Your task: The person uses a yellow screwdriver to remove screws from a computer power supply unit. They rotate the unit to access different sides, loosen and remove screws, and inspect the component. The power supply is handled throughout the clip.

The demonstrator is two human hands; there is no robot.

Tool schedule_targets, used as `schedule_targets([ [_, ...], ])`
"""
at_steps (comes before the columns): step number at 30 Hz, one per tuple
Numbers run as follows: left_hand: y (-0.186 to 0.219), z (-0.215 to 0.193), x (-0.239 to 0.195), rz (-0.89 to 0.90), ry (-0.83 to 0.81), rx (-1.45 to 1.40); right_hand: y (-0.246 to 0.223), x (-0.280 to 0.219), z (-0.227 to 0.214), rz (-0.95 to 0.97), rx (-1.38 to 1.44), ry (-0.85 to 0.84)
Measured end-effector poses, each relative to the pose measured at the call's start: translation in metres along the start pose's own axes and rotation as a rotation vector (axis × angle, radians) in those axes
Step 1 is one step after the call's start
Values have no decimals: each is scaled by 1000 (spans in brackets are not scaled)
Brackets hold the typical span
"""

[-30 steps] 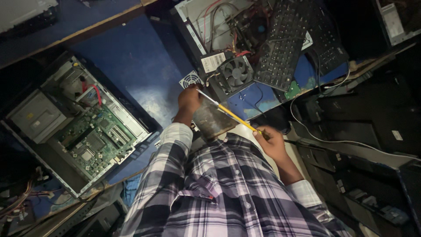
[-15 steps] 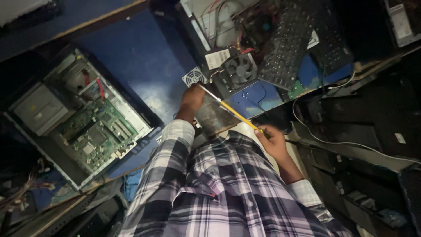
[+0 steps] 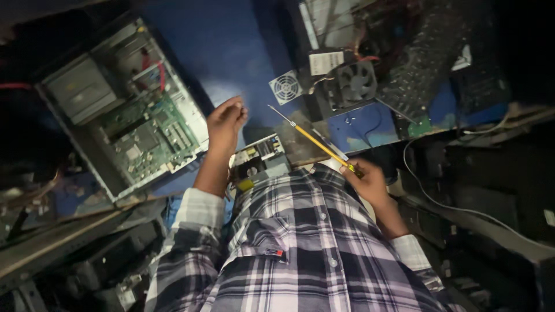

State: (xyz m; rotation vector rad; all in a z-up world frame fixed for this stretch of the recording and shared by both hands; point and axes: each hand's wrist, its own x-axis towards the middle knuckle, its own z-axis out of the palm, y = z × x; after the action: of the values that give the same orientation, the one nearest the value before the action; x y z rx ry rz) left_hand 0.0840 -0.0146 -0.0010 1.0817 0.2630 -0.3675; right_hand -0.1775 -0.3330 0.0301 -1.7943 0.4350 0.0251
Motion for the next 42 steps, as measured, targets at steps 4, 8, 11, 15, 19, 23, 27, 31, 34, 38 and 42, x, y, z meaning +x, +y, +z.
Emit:
schedule_targets([
  [4, 22, -12, -41, -13, 27, -166, -9, 12, 11, -21, -68, -61],
  [8, 30, -24, -67, -4, 131, -227, -22, 21, 21, -29, -130, -188],
  [11, 36, -36, -78, -14, 178, -203, -31, 24, 27, -48, -109, -250],
  [15, 33, -45, -85, 16, 152, -201, -39, 29, 34, -122, -85, -308],
  [19, 23, -53, -91, 35, 118, -207, -41, 28, 32, -110, -107, -340],
  [23, 15, -59, -93, 10, 134, -227, -41, 27, 32, -110, -145, -339],
  [27, 6, -61, -95, -4, 133, -273, -38, 26, 33, -86, -102, -363],
  [31, -1, -60, -91, -55, 133, -368, -38, 27, 31, -77, -141, -359],
  [34, -3, -59, -87, -75, 116, -431, -35, 26, 30, -77, -116, -366],
  [38, -4, -52, -81, -106, 128, -479, -26, 25, 26, -62, -101, -370],
  [42, -5, -44, -75, -107, 78, -524, -8, 25, 25, -13, -8, -364],
])
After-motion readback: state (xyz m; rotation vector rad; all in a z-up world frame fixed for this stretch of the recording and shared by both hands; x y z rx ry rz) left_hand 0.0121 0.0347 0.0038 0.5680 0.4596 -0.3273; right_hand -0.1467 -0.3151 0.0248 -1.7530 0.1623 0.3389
